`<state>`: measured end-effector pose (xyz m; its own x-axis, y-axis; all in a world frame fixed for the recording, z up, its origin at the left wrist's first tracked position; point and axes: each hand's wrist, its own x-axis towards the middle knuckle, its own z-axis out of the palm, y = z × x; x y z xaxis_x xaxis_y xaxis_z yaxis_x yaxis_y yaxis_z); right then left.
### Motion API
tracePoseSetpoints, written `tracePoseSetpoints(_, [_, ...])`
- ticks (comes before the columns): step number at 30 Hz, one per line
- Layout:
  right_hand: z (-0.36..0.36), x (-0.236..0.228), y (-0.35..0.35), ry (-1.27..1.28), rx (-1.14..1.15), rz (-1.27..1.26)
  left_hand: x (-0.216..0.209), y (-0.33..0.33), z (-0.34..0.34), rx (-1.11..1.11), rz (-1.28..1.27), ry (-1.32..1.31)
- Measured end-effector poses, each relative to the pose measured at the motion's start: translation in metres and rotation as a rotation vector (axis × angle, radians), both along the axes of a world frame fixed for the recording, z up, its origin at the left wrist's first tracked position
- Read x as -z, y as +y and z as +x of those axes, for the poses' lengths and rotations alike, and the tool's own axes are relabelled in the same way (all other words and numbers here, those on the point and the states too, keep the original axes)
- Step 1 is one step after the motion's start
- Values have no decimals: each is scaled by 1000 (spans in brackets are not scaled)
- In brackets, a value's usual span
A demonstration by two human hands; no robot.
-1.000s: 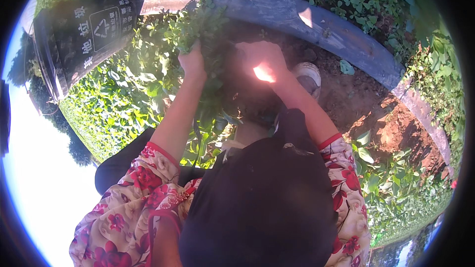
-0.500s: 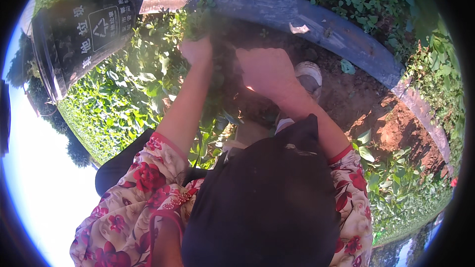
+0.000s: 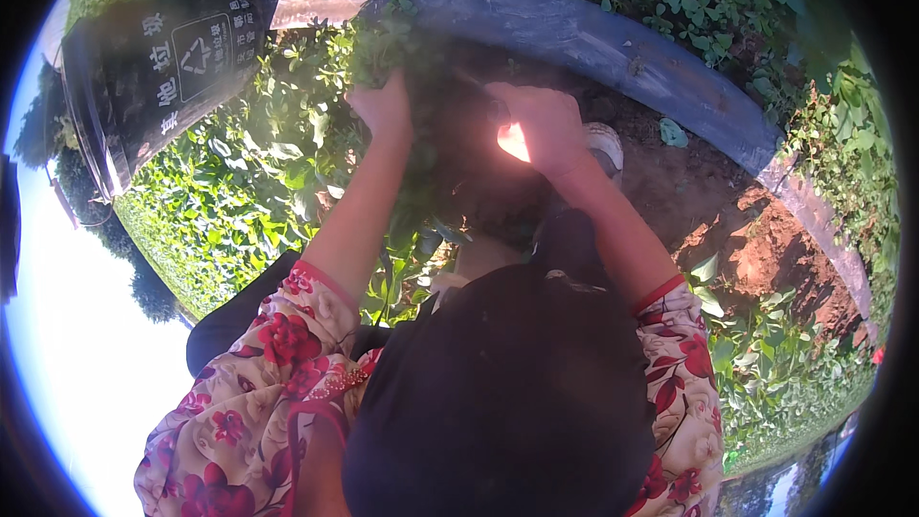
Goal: The person uses a small hand tool to remove weeds from around plants in a field, placing the pulled weeds into a black bucket.
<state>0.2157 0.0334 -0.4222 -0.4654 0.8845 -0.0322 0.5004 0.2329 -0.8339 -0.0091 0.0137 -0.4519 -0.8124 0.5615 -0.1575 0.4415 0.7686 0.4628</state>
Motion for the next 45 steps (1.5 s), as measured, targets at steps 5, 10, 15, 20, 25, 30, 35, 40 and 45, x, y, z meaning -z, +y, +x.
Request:
tracePoseSetpoints(5, [-17,-2,12,-119,-9,-84,-17,7,30,72,-271,11])
tracePoseSetpoints(10, [-18,-17,0,-168,-160,96,-23,22,25,49,-217,6])
tracePoseSetpoints(15, [-17,-38,0,-222,-223,192,-3,18,9,-35,151,-199])
tracePoseSetpoints(20, [-5,-53,2,-186,-157,87,-4,10,-11,-334,269,-349])
tracePoseSetpoints(25, [3,-45,1,-184,-6,-8,-15,14,-4,-342,283,-409])
tracePoseSetpoints(30, [-59,22,15,-129,-36,-13,-24,13,-3,-277,272,-420])
tracePoseSetpoints(35, [-132,6,59,-192,-429,35,-2,-6,-35,-378,347,-355])
tracePoseSetpoints(40, [-103,4,30,-267,-302,11,-39,14,-34,-677,214,-433])
tracePoseSetpoints(45, [-25,-32,31,-240,-110,-96,-46,3,-35,-647,330,-483])
